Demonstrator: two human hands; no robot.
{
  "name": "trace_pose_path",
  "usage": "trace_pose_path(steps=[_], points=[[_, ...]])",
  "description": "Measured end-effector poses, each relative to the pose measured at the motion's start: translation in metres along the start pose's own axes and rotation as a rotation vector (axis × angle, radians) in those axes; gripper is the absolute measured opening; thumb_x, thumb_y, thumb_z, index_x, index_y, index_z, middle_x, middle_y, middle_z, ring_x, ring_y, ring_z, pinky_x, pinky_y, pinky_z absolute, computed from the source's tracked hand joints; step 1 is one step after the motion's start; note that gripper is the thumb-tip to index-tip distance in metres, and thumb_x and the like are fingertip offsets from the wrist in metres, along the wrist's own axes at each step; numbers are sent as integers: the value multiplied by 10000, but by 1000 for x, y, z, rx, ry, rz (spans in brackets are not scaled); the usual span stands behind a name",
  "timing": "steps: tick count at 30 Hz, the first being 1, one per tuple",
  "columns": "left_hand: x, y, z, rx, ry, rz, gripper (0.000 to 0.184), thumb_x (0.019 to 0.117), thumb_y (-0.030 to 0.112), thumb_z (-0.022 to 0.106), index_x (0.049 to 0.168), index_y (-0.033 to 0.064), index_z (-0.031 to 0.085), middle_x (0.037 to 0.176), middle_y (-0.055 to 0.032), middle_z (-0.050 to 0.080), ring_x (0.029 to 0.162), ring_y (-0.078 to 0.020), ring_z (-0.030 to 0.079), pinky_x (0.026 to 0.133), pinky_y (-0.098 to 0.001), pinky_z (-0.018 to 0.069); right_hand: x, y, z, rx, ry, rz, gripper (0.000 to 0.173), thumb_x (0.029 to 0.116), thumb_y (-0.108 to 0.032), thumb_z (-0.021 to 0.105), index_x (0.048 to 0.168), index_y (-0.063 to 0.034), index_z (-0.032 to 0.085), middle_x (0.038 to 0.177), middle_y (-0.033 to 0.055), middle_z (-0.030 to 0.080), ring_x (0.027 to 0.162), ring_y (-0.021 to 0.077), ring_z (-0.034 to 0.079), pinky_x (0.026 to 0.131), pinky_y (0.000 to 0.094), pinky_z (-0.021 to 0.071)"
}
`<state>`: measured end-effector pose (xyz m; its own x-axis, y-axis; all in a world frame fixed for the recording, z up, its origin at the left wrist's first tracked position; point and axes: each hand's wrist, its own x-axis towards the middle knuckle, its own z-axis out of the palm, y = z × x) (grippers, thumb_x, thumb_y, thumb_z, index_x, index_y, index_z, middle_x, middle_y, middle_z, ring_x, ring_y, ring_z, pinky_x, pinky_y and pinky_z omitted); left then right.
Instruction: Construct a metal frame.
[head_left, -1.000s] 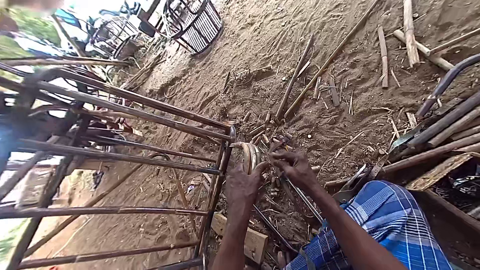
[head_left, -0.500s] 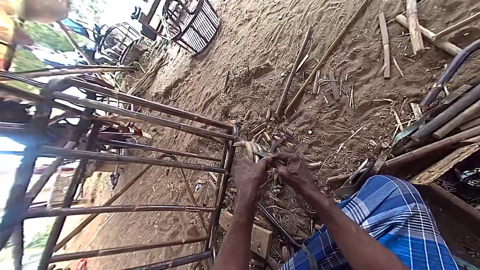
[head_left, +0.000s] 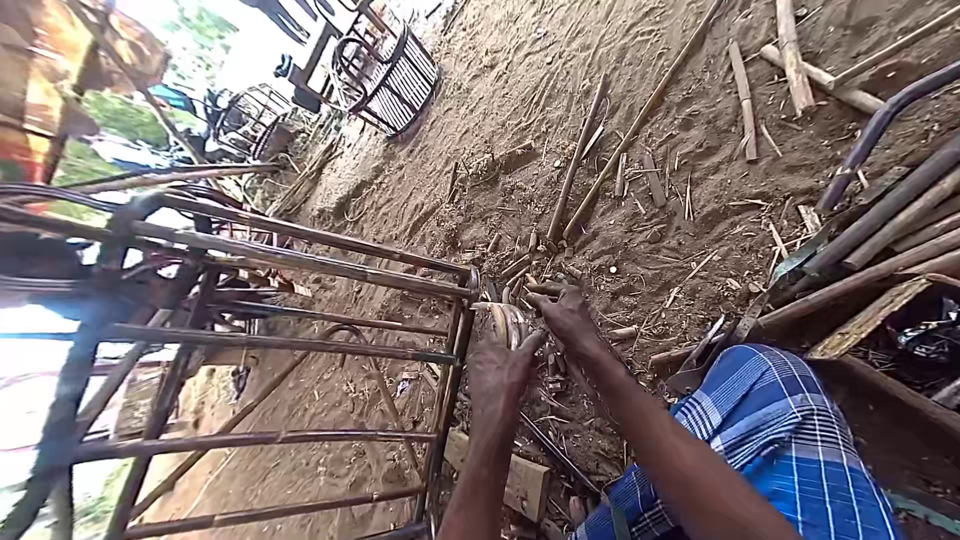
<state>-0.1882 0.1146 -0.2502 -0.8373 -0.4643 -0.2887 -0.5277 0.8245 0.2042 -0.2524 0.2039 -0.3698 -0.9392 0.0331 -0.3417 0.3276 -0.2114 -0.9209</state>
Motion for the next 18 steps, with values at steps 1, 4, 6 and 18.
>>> trace_pose_path(steps=[1,4,6,18], points=[[-15,-3,-9,-53,-36,12,624,811,645,782,1094,95,694,820,-101,727,705,-280,706,658,-540,593,-15,-4,-12,-31,-68,-55,264,976,-357,676,1204,-258,767,1116,3,753,954,186,716,834,528,581],[-25,-16,-30,-131,-72,39,598,819,631,784,1084,103,692,779,-108,718,634,-283,687,582,-519,579,-55,-6,-40,-103,-183,-257,235,987,-336,679,1205,-320,766,1070,-75,763,879,96,719,809,458,616],[-25,-27,-37,-217,-99,73,578,828,626,778,1061,104,695,730,-99,716,556,-255,666,516,-458,563,-67,-2,-47,-156,-260,-312,232,982,-333,684,1198,-336,770,969,-76,771,772,92,711,729,449,612],[-27,-18,-21,-49,-4,33,644,824,727,714,1019,115,684,695,-77,699,554,-252,669,527,-501,570,-12,11,-13,-424,-48,61,265,962,-382,642,1155,-251,767,1066,112,745,973,331,705,798,629,544]])
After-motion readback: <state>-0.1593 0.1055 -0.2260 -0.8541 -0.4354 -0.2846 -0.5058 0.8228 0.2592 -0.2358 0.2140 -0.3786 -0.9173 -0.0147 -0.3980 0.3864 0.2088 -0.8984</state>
